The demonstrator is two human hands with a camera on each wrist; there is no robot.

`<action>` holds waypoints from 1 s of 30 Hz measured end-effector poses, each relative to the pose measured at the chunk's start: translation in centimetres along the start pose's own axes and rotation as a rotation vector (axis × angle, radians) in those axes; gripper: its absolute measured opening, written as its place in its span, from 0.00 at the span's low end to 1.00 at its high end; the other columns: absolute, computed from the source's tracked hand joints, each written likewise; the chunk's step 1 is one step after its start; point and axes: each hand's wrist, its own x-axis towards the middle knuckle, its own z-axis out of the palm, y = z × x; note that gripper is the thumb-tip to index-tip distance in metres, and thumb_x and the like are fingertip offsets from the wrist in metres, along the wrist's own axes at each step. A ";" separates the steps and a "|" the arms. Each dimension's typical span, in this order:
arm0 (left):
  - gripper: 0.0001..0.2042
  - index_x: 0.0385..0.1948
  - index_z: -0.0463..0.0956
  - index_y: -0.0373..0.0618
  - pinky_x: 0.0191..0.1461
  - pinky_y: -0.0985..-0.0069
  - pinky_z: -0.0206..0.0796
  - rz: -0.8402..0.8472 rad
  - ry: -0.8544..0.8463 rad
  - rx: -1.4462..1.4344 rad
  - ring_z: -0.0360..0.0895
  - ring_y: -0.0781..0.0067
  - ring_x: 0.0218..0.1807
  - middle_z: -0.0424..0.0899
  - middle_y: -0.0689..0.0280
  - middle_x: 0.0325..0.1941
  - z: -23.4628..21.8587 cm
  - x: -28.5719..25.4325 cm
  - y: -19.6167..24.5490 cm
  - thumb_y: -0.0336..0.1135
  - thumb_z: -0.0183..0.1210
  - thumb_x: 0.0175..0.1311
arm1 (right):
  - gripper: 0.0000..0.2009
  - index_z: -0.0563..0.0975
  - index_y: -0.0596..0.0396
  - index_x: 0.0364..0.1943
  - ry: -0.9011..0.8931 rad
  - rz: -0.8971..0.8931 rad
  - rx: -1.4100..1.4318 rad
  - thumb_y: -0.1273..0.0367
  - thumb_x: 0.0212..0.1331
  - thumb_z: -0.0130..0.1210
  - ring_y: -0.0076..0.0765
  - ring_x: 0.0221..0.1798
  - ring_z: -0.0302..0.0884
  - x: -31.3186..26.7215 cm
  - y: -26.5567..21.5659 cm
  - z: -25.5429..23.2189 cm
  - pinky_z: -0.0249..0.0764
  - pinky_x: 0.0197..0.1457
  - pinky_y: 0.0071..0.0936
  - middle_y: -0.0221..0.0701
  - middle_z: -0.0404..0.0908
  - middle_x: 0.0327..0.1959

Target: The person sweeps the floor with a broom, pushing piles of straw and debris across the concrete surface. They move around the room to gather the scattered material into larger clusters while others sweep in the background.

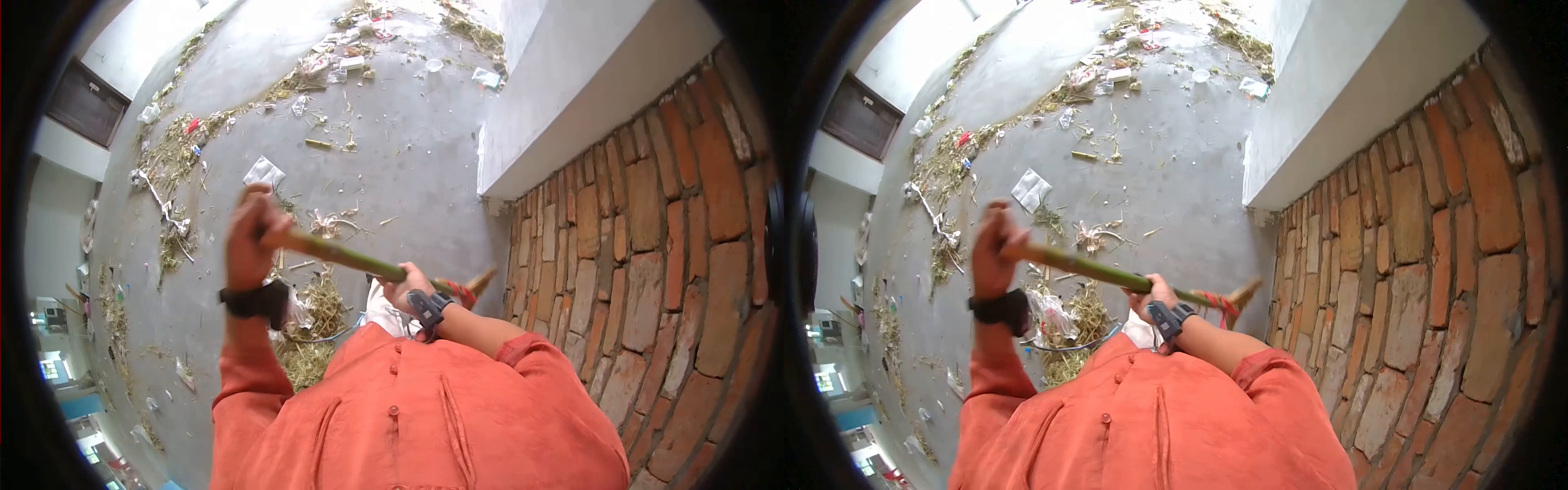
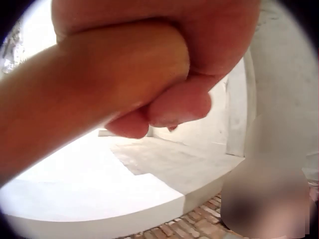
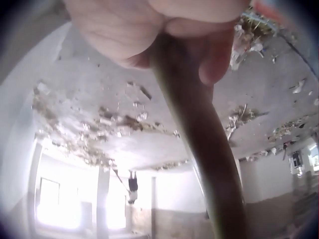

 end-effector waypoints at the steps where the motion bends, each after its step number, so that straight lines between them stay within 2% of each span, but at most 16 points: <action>1: 0.16 0.50 0.63 0.35 0.44 0.76 0.62 -0.311 0.045 -0.722 0.68 0.76 0.32 0.68 0.69 0.26 1.8 1.1 -1.4 0.33 0.47 0.64 | 0.17 0.68 0.60 0.43 -0.001 0.029 0.000 0.63 0.54 0.40 0.33 0.32 0.74 1.0 -1.0 -0.9 0.71 0.26 0.20 0.40 0.74 0.41; 2: 0.14 0.47 0.64 0.36 0.47 0.72 0.61 -0.391 0.001 -0.731 0.69 0.72 0.34 0.71 0.68 0.26 2.5 1.9 -3.3 0.35 0.46 0.64 | 0.18 0.68 0.61 0.45 -0.001 0.060 0.002 0.64 0.53 0.38 0.32 0.32 0.75 2.2 -1.9 -2.2 0.71 0.25 0.19 0.41 0.74 0.42; 4: 0.12 0.42 0.67 0.37 0.46 0.71 0.61 -0.385 -0.073 -0.679 0.68 0.75 0.31 0.68 0.69 0.21 3.6 2.7 -4.1 0.36 0.47 0.63 | 0.19 0.68 0.63 0.44 0.032 0.039 -0.040 0.63 0.53 0.37 0.31 0.31 0.75 3.5 -2.7 -1.7 0.70 0.23 0.19 0.42 0.75 0.39; 6: 0.11 0.40 0.67 0.38 0.45 0.73 0.61 -0.391 -0.084 -0.594 0.67 0.78 0.28 0.65 0.71 0.20 2.7 3.3 -4.3 0.35 0.47 0.63 | 0.20 0.68 0.63 0.45 0.282 0.043 -0.018 0.63 0.53 0.37 0.32 0.28 0.74 5.0 -2.4 -1.0 0.69 0.21 0.19 0.42 0.76 0.36; 8: 0.11 0.40 0.67 0.38 0.45 0.73 0.61 -0.357 0.025 -0.517 0.66 0.80 0.27 0.64 0.72 0.19 0.4 4.0 -2.4 0.35 0.48 0.62 | 0.20 0.66 0.62 0.46 0.134 0.106 -0.132 0.62 0.53 0.37 0.32 0.25 0.71 6.9 -1.5 1.6 0.68 0.21 0.18 0.43 0.75 0.34; 10: 0.10 0.39 0.68 0.38 0.42 0.76 0.60 -0.232 0.119 -0.438 0.62 0.82 0.23 0.63 0.74 0.18 -2.1 4.9 0.8 0.35 0.48 0.63 | 0.18 0.68 0.59 0.45 -0.070 0.186 -0.257 0.63 0.53 0.41 0.29 0.25 0.70 8.2 -0.9 6.5 0.68 0.23 0.19 0.38 0.74 0.35; 12: 0.08 0.37 0.70 0.38 0.38 0.79 0.59 -0.129 0.195 -0.383 0.62 0.83 0.22 0.63 0.74 0.16 -3.7 5.5 3.1 0.33 0.48 0.62 | 0.17 0.69 0.58 0.42 -0.049 0.212 -0.342 0.60 0.54 0.42 0.26 0.20 0.67 9.0 -0.7 12.4 0.66 0.19 0.17 0.37 0.74 0.30; 14: 0.08 0.36 0.70 0.37 0.35 0.80 0.58 -0.063 0.166 -0.381 0.61 0.83 0.22 0.61 0.74 0.14 -4.6 5.3 3.8 0.33 0.48 0.62 | 0.17 0.70 0.57 0.37 -0.086 0.291 -0.426 0.58 0.54 0.40 0.28 0.20 0.68 13.8 -1.9 14.5 0.68 0.19 0.19 0.37 0.74 0.25; 15: 0.09 0.35 0.69 0.36 0.32 0.80 0.57 0.002 0.120 -0.386 0.61 0.82 0.21 0.60 0.75 0.12 -4.9 5.2 3.8 0.33 0.47 0.63 | 0.14 0.71 0.55 0.33 -0.068 0.122 -0.410 0.58 0.54 0.42 0.29 0.21 0.70 15.2 -1.6 15.6 0.70 0.21 0.20 0.36 0.75 0.23; 18: 0.12 0.34 0.68 0.34 0.28 0.81 0.54 0.088 -0.049 -0.446 0.61 0.80 0.19 0.66 0.72 0.10 -3.9 4.1 3.1 0.36 0.48 0.62 | 0.10 0.69 0.54 0.31 -0.148 -0.030 -0.428 0.62 0.55 0.46 0.28 0.20 0.70 15.6 -2.8 17.6 0.70 0.21 0.19 0.34 0.75 0.26; 21: 0.13 0.33 0.67 0.35 0.29 0.81 0.55 0.126 -0.226 -0.401 0.62 0.80 0.17 0.69 0.70 0.10 -4.5 4.1 3.0 0.39 0.48 0.62 | 0.09 0.68 0.54 0.33 -0.161 -0.129 -0.347 0.62 0.57 0.46 0.30 0.27 0.73 13.3 -2.6 20.1 0.71 0.26 0.21 0.33 0.75 0.29; 24: 0.13 0.33 0.66 0.37 0.28 0.81 0.54 0.229 -0.127 -0.542 0.60 0.80 0.14 0.69 0.71 0.09 -5.6 6.3 2.7 0.40 0.47 0.63 | 0.10 0.67 0.53 0.34 -0.136 -0.174 -0.344 0.62 0.58 0.46 0.31 0.30 0.72 12.4 -4.2 20.1 0.70 0.28 0.23 0.34 0.74 0.32; 25: 0.13 0.32 0.65 0.38 0.28 0.82 0.54 0.260 -0.087 -0.536 0.57 0.80 0.12 0.64 0.73 0.07 -5.9 7.3 2.2 0.40 0.42 0.66 | 0.10 0.67 0.53 0.35 -0.139 -0.150 -0.381 0.62 0.58 0.46 0.31 0.31 0.71 12.4 -5.0 19.7 0.69 0.29 0.23 0.34 0.74 0.34; 26: 0.13 0.32 0.65 0.38 0.28 0.82 0.54 0.265 -0.087 -0.541 0.57 0.80 0.12 0.64 0.73 0.07 -6.2 8.2 1.8 0.40 0.42 0.66 | 0.10 0.67 0.53 0.35 -0.139 -0.156 -0.385 0.62 0.58 0.46 0.31 0.31 0.71 12.3 -5.7 19.2 0.69 0.29 0.23 0.34 0.74 0.34; 28: 0.13 0.31 0.63 0.42 0.28 0.79 0.53 0.025 0.021 -0.551 0.52 0.81 0.10 0.55 0.77 0.06 -6.5 10.2 0.7 0.41 0.37 0.68 | 0.11 0.66 0.55 0.37 -0.016 -0.216 -0.378 0.62 0.58 0.45 0.31 0.30 0.70 12.3 -7.3 17.3 0.67 0.27 0.23 0.34 0.73 0.34; 30: 0.11 0.31 0.66 0.42 0.32 0.81 0.58 -0.059 0.107 -0.387 0.56 0.85 0.14 0.58 0.75 0.10 -4.8 11.8 -1.6 0.38 0.39 0.68 | 0.11 0.65 0.56 0.39 0.045 -0.120 -0.318 0.63 0.59 0.44 0.31 0.32 0.71 12.2 -9.8 14.8 0.69 0.29 0.24 0.32 0.73 0.32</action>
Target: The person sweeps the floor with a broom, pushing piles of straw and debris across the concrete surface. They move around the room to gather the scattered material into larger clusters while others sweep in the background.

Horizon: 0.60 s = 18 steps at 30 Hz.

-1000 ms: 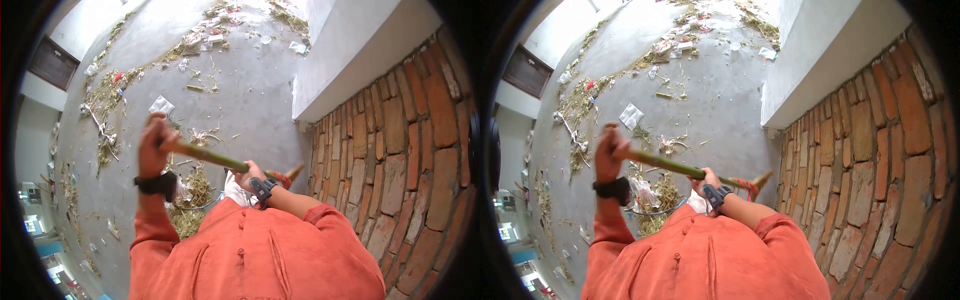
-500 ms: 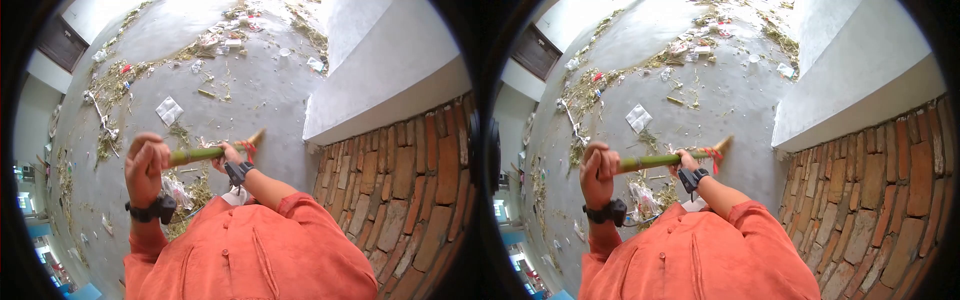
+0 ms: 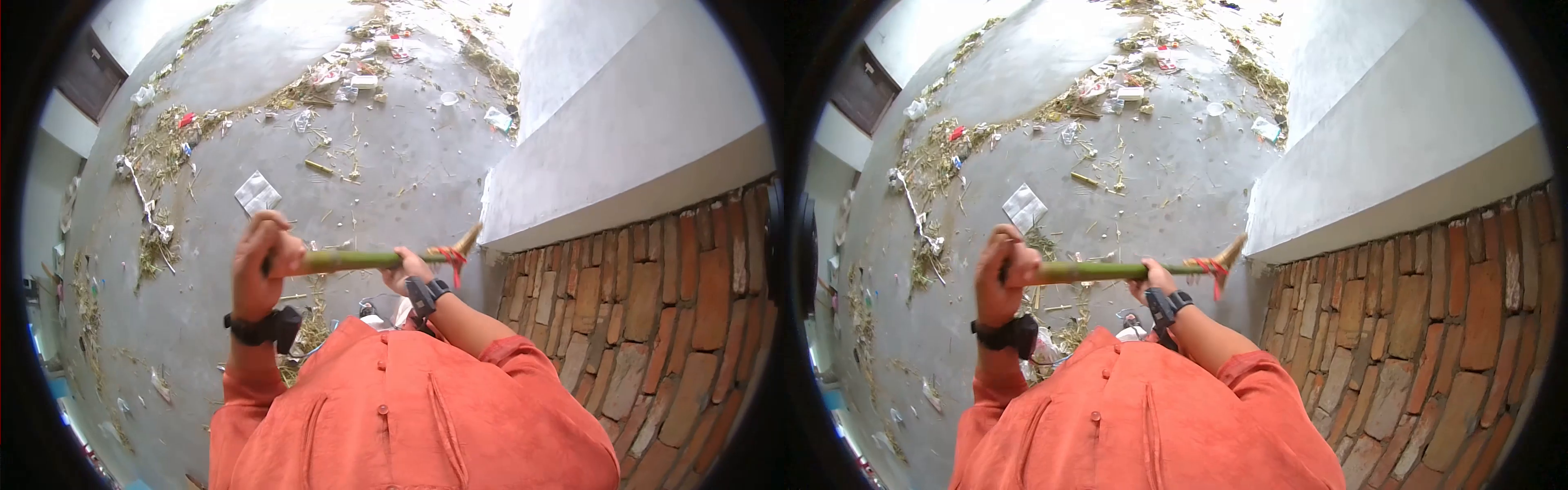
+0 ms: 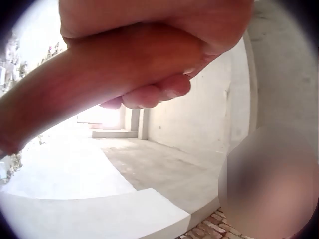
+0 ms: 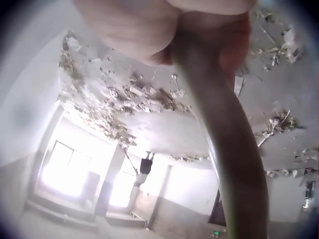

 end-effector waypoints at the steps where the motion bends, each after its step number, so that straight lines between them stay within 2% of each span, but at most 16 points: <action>1: 0.11 0.31 0.67 0.41 0.33 0.82 0.60 -0.105 -0.021 0.013 0.58 0.85 0.15 0.59 0.75 0.11 0.5 0.6 -1.6 0.38 0.40 0.67 | 0.12 0.65 0.57 0.35 0.094 0.004 0.034 0.62 0.58 0.44 0.32 0.27 0.70 0.4 -0.6 -1.6 0.69 0.25 0.24 0.33 0.71 0.27; 2: 0.11 0.32 0.68 0.40 0.34 0.82 0.61 -0.210 -0.043 0.026 0.59 0.86 0.17 0.61 0.74 0.12 1.0 1.2 -3.3 0.37 0.42 0.67 | 0.12 0.65 0.58 0.32 0.189 0.008 0.069 0.61 0.57 0.44 0.34 0.22 0.70 0.9 -1.1 -3.3 0.68 0.20 0.24 0.33 0.70 0.22; 4: 0.10 0.33 0.70 0.38 0.29 0.85 0.58 -0.444 -0.179 0.005 0.62 0.87 0.18 0.60 0.76 0.13 2.1 1.5 -6.9 0.36 0.48 0.63 | 0.13 0.65 0.60 0.34 0.339 0.090 0.211 0.62 0.58 0.42 0.35 0.23 0.70 3.3 -2.8 -8.1 0.68 0.19 0.23 0.37 0.70 0.25; 5: 0.09 0.31 0.71 0.39 0.30 0.86 0.58 -0.438 -0.161 -0.014 0.61 0.88 0.18 0.61 0.77 0.13 2.9 1.8 -6.2 0.35 0.48 0.62 | 0.14 0.65 0.62 0.36 0.285 0.048 0.051 0.63 0.57 0.40 0.37 0.25 0.72 2.4 -3.1 -8.4 0.67 0.19 0.22 0.40 0.70 0.28; 6: 0.09 0.31 0.71 0.39 0.30 0.86 0.58 -0.435 -0.159 -0.009 0.61 0.88 0.18 0.61 0.77 0.13 3.0 2.6 -5.8 0.35 0.48 0.62 | 0.14 0.65 0.62 0.36 0.279 0.050 0.049 0.63 0.57 0.40 0.37 0.25 0.72 2.7 -4.0 -7.7 0.67 0.19 0.22 0.40 0.70 0.28; 7: 0.09 0.31 0.71 0.39 0.29 0.86 0.57 -0.408 -0.106 -0.034 0.60 0.88 0.17 0.61 0.77 0.13 2.7 3.3 -5.5 0.34 0.48 0.63 | 0.14 0.65 0.63 0.36 0.260 0.146 0.042 0.63 0.57 0.40 0.37 0.26 0.72 3.1 -4.7 -7.1 0.67 0.19 0.22 0.40 0.71 0.29; 8: 0.09 0.31 0.72 0.39 0.29 0.87 0.57 -0.377 -0.056 -0.055 0.59 0.88 0.16 0.61 0.77 0.12 2.5 4.3 -4.9 0.34 0.47 0.63 | 0.14 0.65 0.63 0.37 0.235 0.240 0.035 0.63 0.57 0.40 0.37 0.26 0.72 3.8 -5.4 -6.2 0.67 0.19 0.22 0.40 0.71 0.29; 9: 0.09 0.29 0.71 0.38 0.28 0.86 0.57 -0.310 -0.056 -0.004 0.56 0.87 0.15 0.59 0.77 0.10 2.4 5.2 -4.2 0.33 0.46 0.63 | 0.16 0.64 0.64 0.37 0.256 0.198 -0.031 0.62 0.56 0.42 0.37 0.27 0.72 4.4 -5.5 -4.5 0.68 0.19 0.23 0.40 0.71 0.30; 10: 0.09 0.29 0.71 0.38 0.28 0.86 0.57 -0.314 -0.059 0.012 0.56 0.87 0.15 0.59 0.77 0.10 2.9 6.0 -3.2 0.33 0.46 0.63 | 0.16 0.64 0.64 0.37 0.245 0.206 -0.021 0.62 0.56 0.42 0.37 0.27 0.72 4.4 -6.0 -2.7 0.68 0.19 0.23 0.40 0.71 0.30; 12: 0.12 0.25 0.70 0.37 0.30 0.84 0.58 0.034 -0.059 0.481 0.55 0.86 0.14 0.59 0.74 0.09 4.5 7.5 -0.5 0.36 0.44 0.64 | 0.16 0.64 0.62 0.36 0.045 0.319 -0.069 0.61 0.56 0.43 0.37 0.25 0.71 4.9 -7.9 1.5 0.68 0.19 0.24 0.39 0.71 0.27; 13: 0.12 0.25 0.70 0.37 0.30 0.84 0.58 0.034 -0.066 0.494 0.55 0.86 0.14 0.59 0.74 0.09 5.5 8.1 0.8 0.36 0.44 0.64 | 0.16 0.64 0.61 0.36 -0.014 0.343 -0.129 0.60 0.56 0.44 0.36 0.24 0.71 6.8 -8.8 2.6 0.68 0.19 0.24 0.39 0.70 0.25; 14: 0.12 0.24 0.70 0.36 0.29 0.83 0.58 -0.030 -0.057 0.338 0.56 0.86 0.14 0.62 0.72 0.11 6.6 8.6 2.1 0.35 0.45 0.64 | 0.15 0.64 0.60 0.35 -0.074 0.364 -0.189 0.60 0.56 0.45 0.36 0.22 0.70 8.8 -9.5 3.9 0.68 0.19 0.24 0.38 0.70 0.23; 15: 0.13 0.23 0.69 0.35 0.27 0.83 0.57 -0.094 -0.048 0.183 0.56 0.86 0.13 0.66 0.70 0.13 7.4 9.0 3.0 0.34 0.45 0.63 | 0.14 0.64 0.57 0.32 -0.153 0.262 -0.220 0.59 0.56 0.46 0.34 0.20 0.69 9.4 -10.3 6.0 0.69 0.19 0.24 0.36 0.69 0.20; 16: 0.10 0.24 0.73 0.37 0.19 0.87 0.49 -0.092 -0.062 0.201 0.57 0.88 0.13 0.64 0.75 0.12 8.8 9.1 3.1 0.33 0.49 0.62 | 0.13 0.66 0.54 0.30 -0.193 0.242 -0.214 0.58 0.56 0.47 0.32 0.19 0.68 9.4 -11.4 8.0 0.69 0.20 0.25 0.32 0.70 0.20; 18: 0.08 0.24 0.72 0.37 0.17 0.87 0.48 -0.191 -0.189 0.309 0.58 0.88 0.13 0.68 0.74 0.15 11.5 9.6 3.3 0.31 0.51 0.60 | 0.13 0.67 0.52 0.28 -0.194 0.167 -0.140 0.57 0.56 0.47 0.31 0.19 0.68 10.4 -12.8 10.9 0.70 0.21 0.26 0.29 0.70 0.19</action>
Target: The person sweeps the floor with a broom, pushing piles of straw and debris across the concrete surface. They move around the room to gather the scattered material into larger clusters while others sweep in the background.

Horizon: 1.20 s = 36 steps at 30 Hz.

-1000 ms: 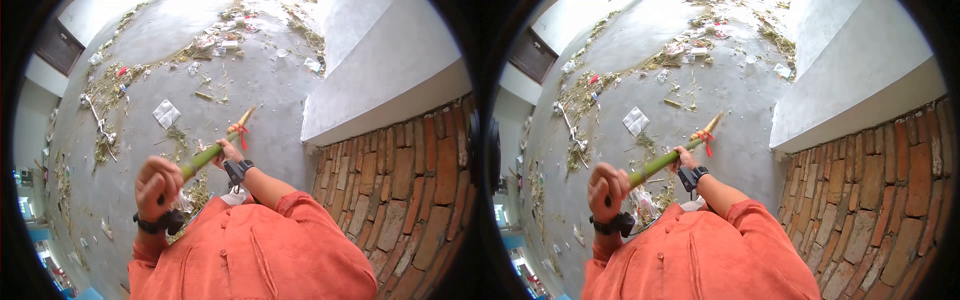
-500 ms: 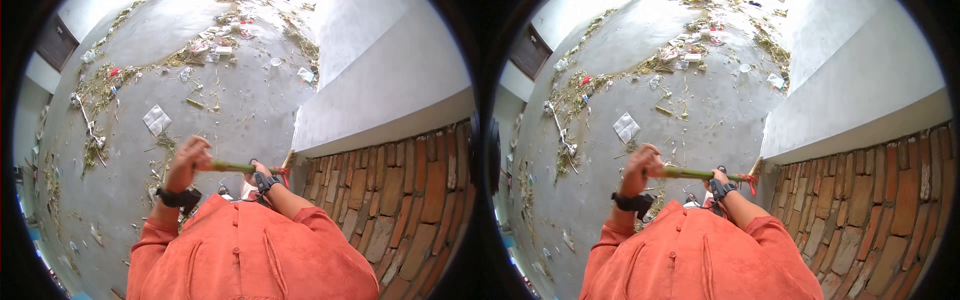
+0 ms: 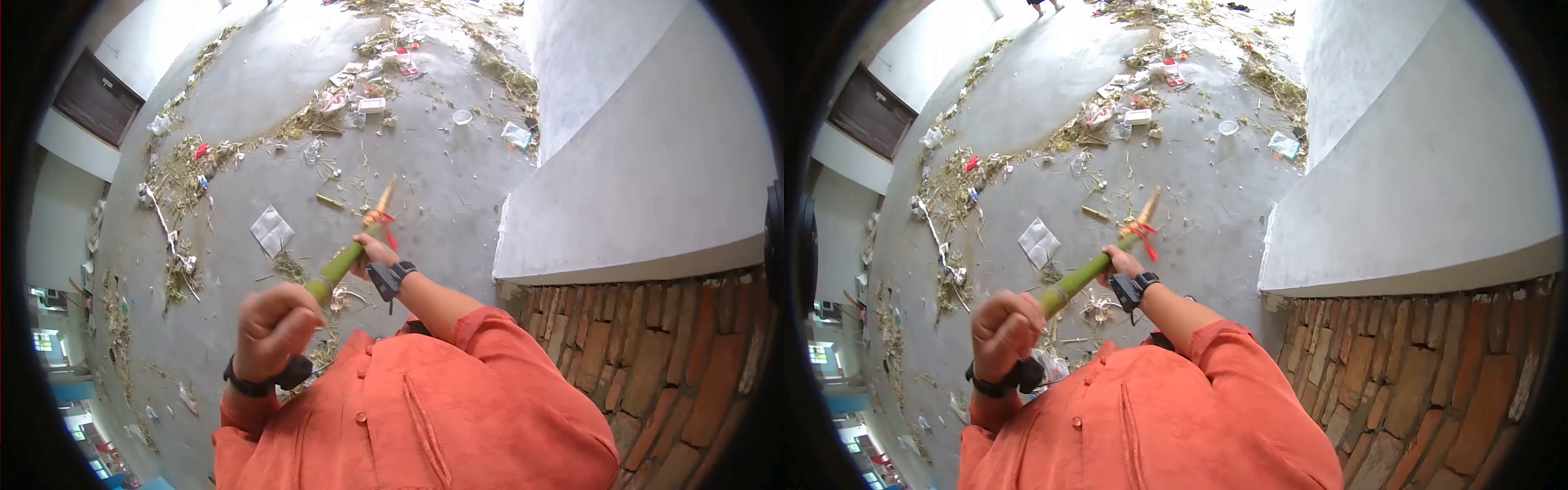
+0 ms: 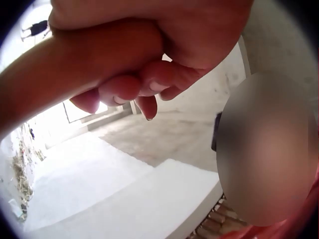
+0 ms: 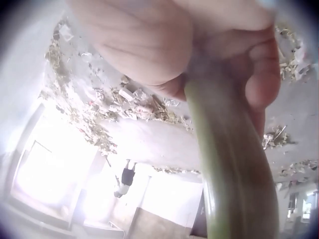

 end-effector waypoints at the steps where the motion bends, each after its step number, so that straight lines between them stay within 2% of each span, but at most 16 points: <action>1: 0.06 0.24 0.72 0.38 0.16 0.88 0.48 0.053 -0.074 0.116 0.58 0.89 0.14 0.71 0.73 0.16 0.6 0.7 0.4 0.28 0.52 0.59 | 0.13 0.67 0.52 0.28 -0.003 0.001 0.005 0.57 0.56 0.47 0.31 0.19 0.68 -0.3 -0.8 1.2 0.70 0.21 0.26 0.29 0.70 0.19; 4: 0.08 0.23 0.71 0.36 0.20 0.86 0.54 0.199 0.043 -0.017 0.59 0.87 0.13 0.69 0.73 0.13 1.5 1.6 1.8 0.30 0.50 0.60 | 0.12 0.67 0.54 0.34 -0.091 -0.140 -0.052 0.59 0.59 0.45 0.31 0.29 0.74 -2.3 -2.7 3.5 0.69 0.26 0.22 0.33 0.75 0.28; 5: 0.10 0.23 0.68 0.36 0.26 0.81 0.58 0.454 0.063 0.003 0.58 0.85 0.11 0.65 0.73 0.08 1.2 2.7 1.5 0.33 0.47 0.63 | 0.11 0.67 0.53 0.34 -0.086 -0.120 -0.101 0.59 0.59 0.45 0.30 0.30 0.74 -3.1 -3.5 3.7 0.69 0.26 0.22 0.31 0.75 0.28; 8: 0.15 0.19 0.59 0.44 0.27 0.76 0.58 0.489 0.182 0.000 0.56 0.81 0.08 0.59 0.75 0.04 0.0 4.6 2.3 0.39 0.39 0.68 | 0.12 0.68 0.51 0.34 -0.027 -0.118 -0.156 0.58 0.58 0.45 0.31 0.32 0.74 -4.8 -4.9 2.5 0.68 0.26 0.22 0.30 0.74 0.29; 10: 0.13 0.22 0.63 0.40 0.27 0.79 0.58 0.480 0.181 -0.129 0.56 0.83 0.09 0.59 0.74 0.04 -0.9 6.4 1.6 0.36 0.43 0.66 | 0.12 0.67 0.51 0.36 0.047 -0.023 -0.099 0.57 0.58 0.43 0.32 0.34 0.74 -5.9 -6.0 0.4 0.68 0.25 0.22 0.30 0.73 0.31; 12: 0.14 0.22 0.64 0.41 0.27 0.81 0.58 0.258 0.232 -0.204 0.56 0.83 0.10 0.57 0.75 0.05 -2.0 8.5 -0.7 0.39 0.44 0.66 | 0.14 0.65 0.53 0.38 0.119 0.000 -0.075 0.58 0.58 0.40 0.32 0.36 0.74 -7.7 -7.1 -1.8 0.67 0.24 0.22 0.31 0.73 0.33; 14: 0.14 0.22 0.66 0.42 0.26 0.82 0.58 0.288 0.234 0.280 0.57 0.83 0.11 0.57 0.75 0.07 -1.2 10.8 -3.4 0.39 0.45 0.66 | 0.18 0.64 0.59 0.43 0.157 0.079 -0.019 0.59 0.56 0.39 0.35 0.26 0.73 -7.3 -8.4 -6.3 0.71 0.23 0.26 0.42 0.75 0.33; 16: 0.14 0.21 0.67 0.42 0.26 0.84 0.59 -0.007 0.175 -0.242 0.57 0.84 0.13 0.58 0.74 0.08 -0.1 12.4 -6.6 0.40 0.46 0.66 | 0.19 0.64 0.63 0.43 0.208 0.161 -0.069 0.60 0.55 0.36 0.35 0.23 0.72 -7.5 -9.9 -9.9 0.70 0.22 0.25 0.46 0.75 0.35; 17: 0.14 0.21 0.67 0.42 0.26 0.84 0.58 -0.055 0.144 -0.270 0.57 0.85 0.13 0.58 0.74 0.08 1.0 12.6 -7.6 0.39 0.46 0.66 | 0.20 0.65 0.65 0.43 0.319 0.162 -0.073 0.61 0.55 0.35 0.34 0.20 0.71 -7.7 -10.0 -10.7 0.70 0.20 0.25 0.45 0.76 0.32; 20: 0.14 0.21 0.67 0.42 0.25 0.85 0.57 -0.110 0.076 -0.311 0.56 0.86 0.12 0.59 0.74 0.08 1.9 13.0 -8.4 0.39 0.46 0.66 | 0.20 0.67 0.64 0.41 0.289 0.189 -0.181 0.60 0.55 0.34 0.34 0.20 0.72 -7.0 -11.0 -12.7 0.70 0.20 0.26 0.44 0.77 0.29; 22: 0.13 0.22 0.67 0.42 0.25 0.85 0.56 -0.106 0.158 -0.261 0.55 0.87 0.12 0.59 0.74 0.08 1.7 13.0 -6.7 0.38 0.46 0.65 | 0.20 0.68 0.64 0.40 0.296 0.143 -0.175 0.60 0.54 0.34 0.36 0.20 0.72 -6.5 -10.8 -11.4 0.70 0.22 0.28 0.42 0.77 0.28; 24: 0.13 0.21 0.67 0.42 0.23 0.86 0.54 -0.085 0.174 -0.227 0.55 0.87 0.13 0.60 0.74 0.09 2.2 13.1 -4.5 0.37 0.47 0.65 | 0.18 0.65 0.63 0.44 0.206 0.206 -0.207 0.62 0.56 0.38 0.36 0.32 0.73 -5.5 -11.2 -9.7 0.71 0.25 0.26 0.42 0.73 0.35; 28: 0.11 0.20 0.69 0.42 0.22 0.87 0.53 0.075 0.244 -0.151 0.56 0.88 0.15 0.66 0.74 0.13 3.7 12.5 -0.1 0.35 0.49 0.63 | 0.16 0.67 0.60 0.37 0.039 0.238 -0.181 0.59 0.56 0.42 0.35 0.28 0.72 -1.8 -12.2 -4.9 0.70 0.27 0.27 0.41 0.74 0.30; 31: 0.06 0.22 0.71 0.39 0.22 0.85 0.54 -0.086 0.009 0.147 0.63 0.89 0.21 0.70 0.73 0.17 5.3 11.8 1.3 0.28 0.53 0.58 | 0.14 0.67 0.57 0.33 0.011 -0.014 -0.300 0.59 0.56 0.46 0.35 0.26 0.72 0.5 -12.6 -2.7 0.70 0.27 0.27 0.37 0.75 0.27; 34: 0.08 0.19 0.72 0.40 0.20 0.81 0.56 0.357 -0.228 0.441 0.62 0.80 0.14 0.71 0.69 0.15 6.3 12.8 1.9 0.28 0.48 0.57 | 0.10 0.68 0.52 0.29 -0.054 -0.096 -0.141 0.61 0.55 0.48 0.33 0.25 0.72 0.5 -12.8 -0.4 0.70 0.25 0.26 0.34 0.76 0.26; 36: 0.09 0.17 0.71 0.40 0.23 0.78 0.58 0.377 -0.181 0.278 0.64 0.78 0.16 0.71 0.69 0.14 5.8 12.7 2.9 0.30 0.51 0.57 | 0.09 0.69 0.50 0.28 -0.102 -0.078 -0.107 0.61 0.56 0.48 0.33 0.24 0.72 -0.7 -13.6 0.4 0.69 0.24 0.25 0.33 0.77 0.26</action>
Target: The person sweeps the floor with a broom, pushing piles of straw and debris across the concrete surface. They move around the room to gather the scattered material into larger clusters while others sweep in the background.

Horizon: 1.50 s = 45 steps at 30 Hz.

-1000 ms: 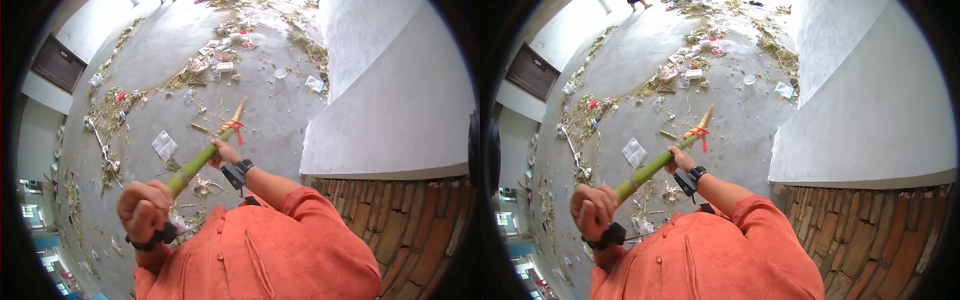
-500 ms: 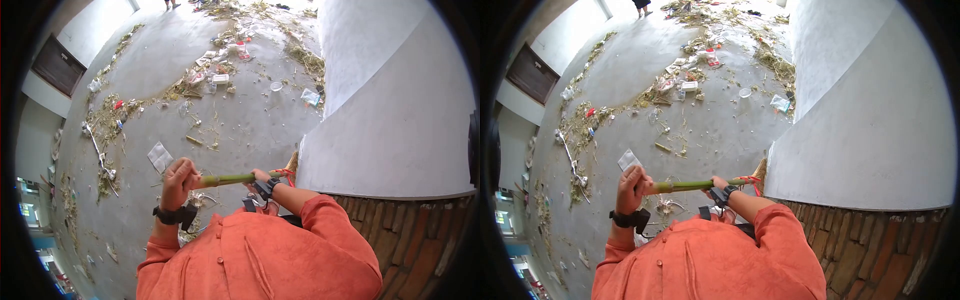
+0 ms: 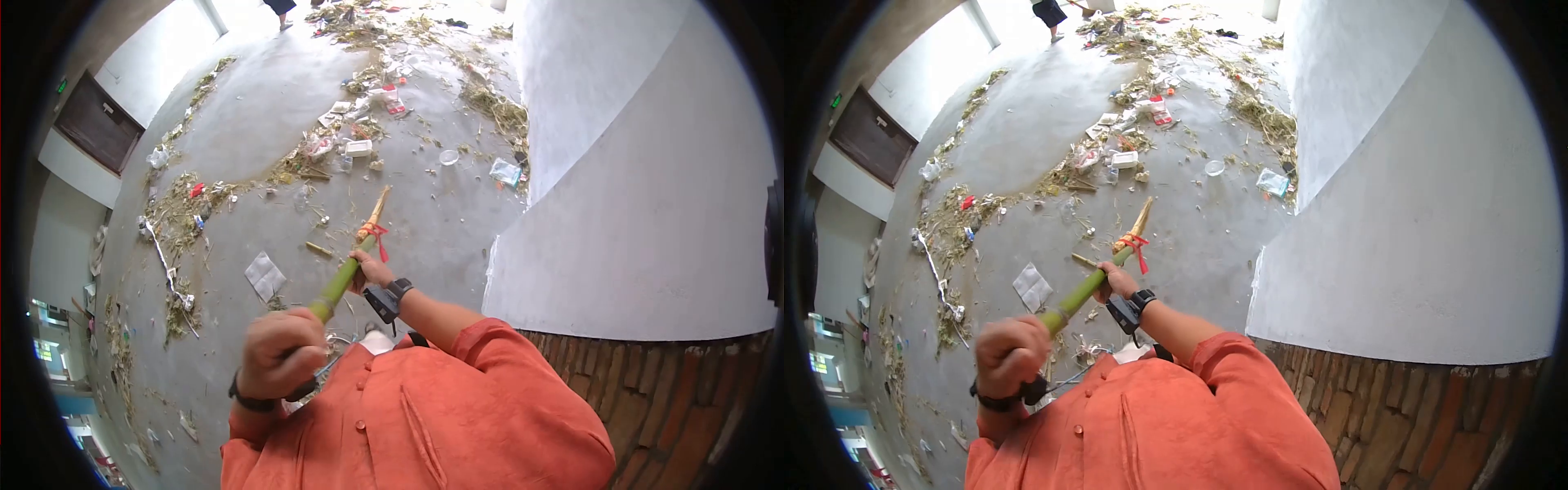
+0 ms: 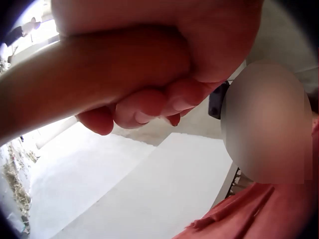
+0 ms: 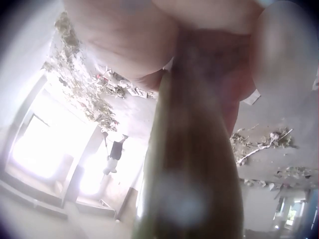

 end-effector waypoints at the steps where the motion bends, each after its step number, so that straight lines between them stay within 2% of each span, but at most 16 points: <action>1: 0.12 0.14 0.69 0.41 0.25 0.76 0.59 0.023 0.085 -0.144 0.66 0.76 0.18 0.70 0.70 0.13 -0.5 0.0 0.1 0.32 0.53 0.57 | 0.09 0.69 0.50 0.28 -0.005 -0.006 0.003 0.61 0.56 0.47 0.33 0.24 0.72 -1.0 -0.6 0.4 0.69 0.24 0.25 0.32 0.76 0.26; 5: 0.15 0.12 0.65 0.44 0.27 0.77 0.59 0.081 0.186 -0.359 0.65 0.79 0.17 0.67 0.70 0.10 -3.2 0.9 -1.6 0.33 0.48 0.61 | 0.12 0.67 0.52 0.34 0.099 -0.044 0.018 0.58 0.57 0.45 0.34 0.28 0.72 -5.1 -2.3 0.0 0.66 0.25 0.23 0.31 0.74 0.28; 9: 0.18 0.12 0.55 0.44 0.22 0.79 0.54 -0.114 0.309 -0.225 0.53 0.79 0.13 0.54 0.73 0.12 -3.1 4.6 -7.4 0.31 0.42 0.65 | 0.15 0.65 0.54 0.40 0.265 -0.071 0.053 0.57 0.59 0.42 0.36 0.38 0.72 -7.3 -4.5 -5.4 0.64 0.26 0.24 0.35 0.72 0.37; 11: 0.17 0.13 0.58 0.45 0.21 0.82 0.50 -0.284 0.106 -0.169 0.55 0.81 0.16 0.58 0.72 0.14 -2.2 6.5 -12.3 0.34 0.43 0.66 | 0.20 0.65 0.61 0.41 0.275 -0.106 0.154 0.55 0.59 0.41 0.39 0.30 0.75 -5.1 -4.9 -13.4 0.71 0.23 0.28 0.44 0.73 0.31; 12: 0.15 0.16 0.62 0.45 0.21 0.83 0.51 -0.492 0.129 -0.404 0.56 0.84 0.16 0.62 0.72 0.14 -0.2 7.4 -14.1 0.36 0.44 0.66 | 0.20 0.67 0.60 0.40 0.464 -0.033 0.177 0.55 0.60 0.40 0.37 0.30 0.75 -7.6 -6.2 -12.5 0.70 0.23 0.26 0.42 0.74 0.31; 14: 0.14 0.18 0.64 0.44 0.26 0.84 0.58 -0.546 -0.057 -0.504 0.59 0.86 0.16 0.66 0.71 0.15 1.0 8.1 -14.9 0.37 0.46 0.66 | 0.20 0.68 0.59 0.40 0.419 -0.096 -0.018 0.54 0.60 0.40 0.36 0.32 0.75 -8.3 -7.5 -13.9 0.71 0.25 0.26 0.40 0.75 0.32; 20: 0.14 0.19 0.65 0.45 0.38 0.81 0.62 -0.511 0.050 -0.525 0.60 0.85 0.16 0.66 0.72 0.14 -2.2 12.0 -18.0 0.37 0.46 0.66 | 0.20 0.68 0.59 0.41 0.401 0.058 0.019 0.54 0.60 0.39 0.35 0.34 0.75 -4.7 -11.0 -13.2 0.72 0.28 0.28 0.38 0.75 0.32; 22: 0.13 0.21 0.69 0.42 0.18 0.89 0.49 -0.504 0.190 -0.539 0.56 0.91 0.13 0.67 0.74 0.14 -4.0 12.7 -19.1 0.37 0.47 0.65 | 0.21 0.68 0.60 0.41 0.377 0.125 0.023 0.54 0.60 0.39 0.35 0.34 0.75 -2.2 -11.7 -12.8 0.72 0.28 0.28 0.38 0.75 0.33; 24: 0.12 0.21 0.69 0.42 0.18 0.89 0.49 -0.532 0.233 -0.533 0.55 0.91 0.13 0.68 0.73 0.15 -6.2 12.9 -19.2 0.35 0.46 0.65 | 0.21 0.66 0.61 0.42 0.431 0.218 0.039 0.55 0.59 0.40 0.37 0.34 0.75 -0.2 -12.5 -10.4 0.72 0.28 0.29 0.40 0.74 0.35; 30: 0.10 0.20 0.71 0.40 0.21 0.82 0.56 -0.465 0.310 -0.333 0.61 0.85 0.15 0.70 0.71 0.15 -11.0 15.8 -14.3 0.32 0.50 0.60 | 0.17 0.67 0.59 0.37 0.073 0.274 -0.066 0.57 0.59 0.42 0.37 0.33 0.76 8.8 -16.7 -3.0 0.73 0.29 0.30 0.37 0.74 0.30; 32: 0.08 0.17 0.71 0.41 0.25 0.76 0.61 -0.029 0.044 -0.126 0.67 0.75 0.16 0.70 0.68 0.14 -10.4 17.5 -13.6 0.31 0.57 0.54 | 0.16 0.67 0.59 0.36 0.062 0.192 -0.047 0.58 0.58 0.44 0.37 0.34 0.75 12.2 -17.5 -1.0 0.73 0.32 0.29 0.37 0.75 0.30; 33: 0.08 0.17 0.71 0.41 0.25 0.76 0.61 -0.032 0.043 -0.128 0.67 0.75 0.16 0.70 0.68 0.14 -10.3 18.7 -13.2 0.31 0.57 0.54 | 0.15 0.67 0.58 0.36 0.055 0.104 -0.026 0.59 0.57 0.46 0.37 0.34 0.75 13.4 -17.9 -0.4 0.73 0.35 0.29 0.36 0.75 0.30; 35: 0.09 0.16 0.71 0.43 0.28 0.73 0.63 0.123 -0.437 -0.032 0.71 0.66 0.19 0.71 0.66 0.14 -10.6 21.1 -12.6 0.31 0.62 0.49 | 0.14 0.68 0.58 0.35 0.039 0.073 0.037 0.60 0.57 0.47 0.36 0.34 0.75 13.0 -19.2 3.0 0.73 0.36 0.30 0.36 0.75 0.29; 39: 0.11 0.15 0.70 0.44 0.27 0.73 0.63 0.227 -0.438 -0.179 0.71 0.65 0.18 0.70 0.67 0.14 -12.9 21.8 -12.3 0.34 0.63 0.50 | 0.11 0.69 0.54 0.33 0.055 -0.005 0.080 0.61 0.57 0.48 0.34 0.34 0.75 10.5 -21.3 5.8 0.72 0.38 0.29 0.34 0.76 0.29; 44: 0.16 0.09 0.68 0.44 0.22 0.76 0.60 0.224 -0.024 -0.442 0.64 0.75 0.10 0.70 0.70 0.10 -13.1 22.6 -15.4 0.35 0.51 0.58 | 0.11 0.67 0.50 0.34 0.126 -0.032 0.062 0.60 0.58 0.48 0.31 0.30 0.70 8.3 -23.7 -1.3 0.68 0.32 0.26 0.28 0.71 0.26; 45: 0.12 0.13 0.69 0.41 0.20 0.80 0.57 -0.075 -0.016 -0.455 0.62 0.80 0.12 0.69 0.71 0.12 -12.9 22.7 -16.0 0.31 0.49 0.58 | 0.11 0.66 0.50 0.34 0.235 -0.081 0.058 0.59 0.58 0.48 0.30 0.29 0.68 7.3 -23.9 -2.8 0.67 0.30 0.26 0.27 0.70 0.26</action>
